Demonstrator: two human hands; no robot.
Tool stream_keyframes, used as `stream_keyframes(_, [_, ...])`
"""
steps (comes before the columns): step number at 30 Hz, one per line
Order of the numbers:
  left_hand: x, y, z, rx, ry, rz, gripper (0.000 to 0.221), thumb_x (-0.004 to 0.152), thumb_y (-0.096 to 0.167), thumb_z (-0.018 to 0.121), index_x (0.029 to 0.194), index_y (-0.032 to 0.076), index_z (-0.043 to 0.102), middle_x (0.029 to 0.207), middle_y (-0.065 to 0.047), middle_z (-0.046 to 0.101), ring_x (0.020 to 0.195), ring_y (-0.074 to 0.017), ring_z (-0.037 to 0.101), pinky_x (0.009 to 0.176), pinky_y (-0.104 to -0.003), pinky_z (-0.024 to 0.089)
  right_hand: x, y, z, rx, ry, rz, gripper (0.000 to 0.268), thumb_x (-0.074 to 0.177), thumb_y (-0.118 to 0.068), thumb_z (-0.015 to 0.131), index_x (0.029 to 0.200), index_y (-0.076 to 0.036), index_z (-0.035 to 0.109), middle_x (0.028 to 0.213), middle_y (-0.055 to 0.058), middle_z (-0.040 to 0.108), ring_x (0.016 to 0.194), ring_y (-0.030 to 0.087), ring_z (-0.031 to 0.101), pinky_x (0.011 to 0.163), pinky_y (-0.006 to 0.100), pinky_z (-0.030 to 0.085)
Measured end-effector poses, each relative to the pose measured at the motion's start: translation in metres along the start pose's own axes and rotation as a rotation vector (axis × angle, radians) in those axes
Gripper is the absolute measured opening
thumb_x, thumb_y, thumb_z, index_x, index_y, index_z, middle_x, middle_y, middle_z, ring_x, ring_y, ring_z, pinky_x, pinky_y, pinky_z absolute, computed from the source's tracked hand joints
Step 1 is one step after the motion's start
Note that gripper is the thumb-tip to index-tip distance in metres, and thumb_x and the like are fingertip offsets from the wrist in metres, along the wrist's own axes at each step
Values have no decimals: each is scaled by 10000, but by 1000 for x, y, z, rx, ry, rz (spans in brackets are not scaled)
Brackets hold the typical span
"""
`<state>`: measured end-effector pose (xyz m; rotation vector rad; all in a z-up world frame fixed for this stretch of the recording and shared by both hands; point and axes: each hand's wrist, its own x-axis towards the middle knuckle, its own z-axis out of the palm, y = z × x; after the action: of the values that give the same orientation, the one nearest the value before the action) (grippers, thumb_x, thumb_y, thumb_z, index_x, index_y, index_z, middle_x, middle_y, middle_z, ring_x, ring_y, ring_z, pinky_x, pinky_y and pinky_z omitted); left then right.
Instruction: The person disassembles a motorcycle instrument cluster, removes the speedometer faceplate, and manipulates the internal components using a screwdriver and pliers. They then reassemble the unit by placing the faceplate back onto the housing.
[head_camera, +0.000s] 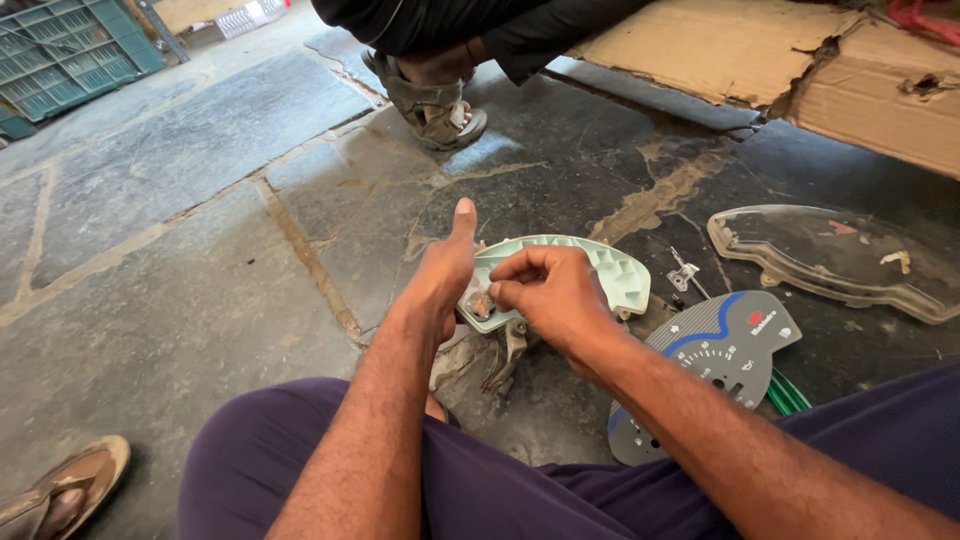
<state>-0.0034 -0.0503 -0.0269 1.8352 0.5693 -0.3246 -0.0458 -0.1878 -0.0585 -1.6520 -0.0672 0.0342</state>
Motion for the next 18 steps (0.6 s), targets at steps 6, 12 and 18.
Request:
stream_keyframes(6, [-5,1,0,-31,-13,26,956,925,745,344,1568,38,334,1595,-231,405,1417,-353,467,1057,-537,459,-2,1,1,-180,30,-64,236,815,-52,746,1049,-57,774,798,49,766,708,99,705,652,275,558])
stream_keyframes(12, [6,-4,1,-40,-23,27,945,926,737,348,1550,27,384,1587,-251,394,1413,-376,458,1039,-543,468,-10,-7,-1,-328,-71,-124,347,855,-90,655,1184,-125,759,825,59,749,696,119,713,636,286,556])
stream_keyframes(18, [10,-6,-1,-64,-45,61,961,920,740,348,1527,-3,402,1504,-271,502,1298,-376,576,950,-541,510,-5,-19,-13,-506,-223,-256,423,798,-173,720,1218,-165,766,949,69,728,772,170,695,688,336,563])
